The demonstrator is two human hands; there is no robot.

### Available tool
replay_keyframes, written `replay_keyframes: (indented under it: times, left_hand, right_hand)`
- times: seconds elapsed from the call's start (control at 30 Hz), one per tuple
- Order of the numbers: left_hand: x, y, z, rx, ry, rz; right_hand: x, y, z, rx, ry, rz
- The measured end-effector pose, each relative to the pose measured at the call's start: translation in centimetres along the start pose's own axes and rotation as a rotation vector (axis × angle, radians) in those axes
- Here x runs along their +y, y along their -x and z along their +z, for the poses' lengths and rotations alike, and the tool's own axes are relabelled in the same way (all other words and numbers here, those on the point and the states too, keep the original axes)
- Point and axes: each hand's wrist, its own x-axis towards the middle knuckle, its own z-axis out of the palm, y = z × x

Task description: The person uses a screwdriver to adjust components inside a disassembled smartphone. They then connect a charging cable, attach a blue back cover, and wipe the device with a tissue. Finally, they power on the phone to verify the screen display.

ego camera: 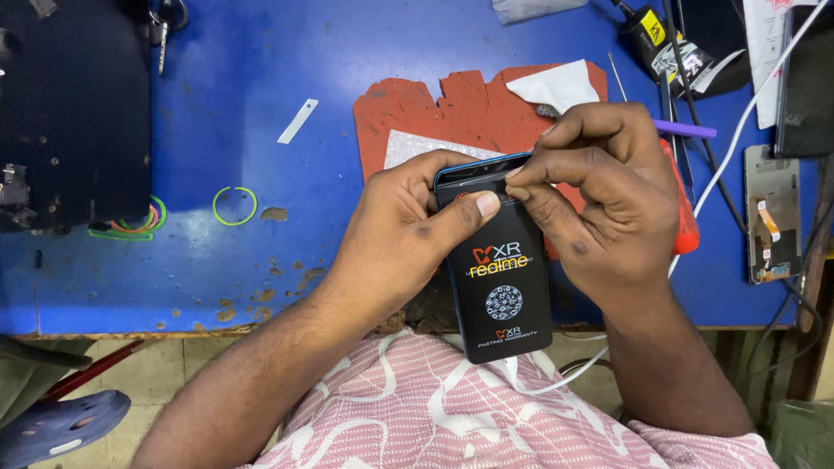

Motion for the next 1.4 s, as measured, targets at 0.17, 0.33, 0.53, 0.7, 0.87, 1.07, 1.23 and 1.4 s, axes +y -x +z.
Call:
replay_keyframes:
  times: [0.17,0.33,0.53,0.7,0.87,1.07,1.23,1.4]
  left_hand:
    - [-0.1,0.0,0.0,-0.010,0.029,0.013]
    - [0.0,0.2,-0.2,-0.010,0.036,-0.014]
    - [-0.1,0.1,-0.4,-0.028,0.074,0.004]
    - [-0.4,0.2,-0.4,-0.027,0.016,0.045]
    - [0.2,0.9,-0.1,-0.027,-0.033,0.148]
    - [2.4,0.9,-0.7,0.023,-0.129,0.273]
    - [4.4,-0.9,-1.1,0.027,-0.289,0.466]
    - [7.1,-4.8,-1.8,-0.100,-0.199,0.638]
  right_hand:
    - [0.0,0.0,0.0,-0.001,-0.012,0.000]
    - [-0.1,0.0,0.1,-0.001,-0.006,-0.007]
    - [-0.3,-0.2,0.1,-0.001,0.019,-0.015]
    - [-0.9,-0.5,0.1,0.011,0.014,-0.019]
    - [-1.2,-0.2,0.4,0.114,-0.300,0.074]
    - [0.5,0.6,-0.6,-0.054,-0.597,0.249]
    - [0.4,-0.2,-0.7,-0.279,-0.728,0.467]
    - [-0.2,-3.4,-1.4,-0.301,-0.664,0.402]
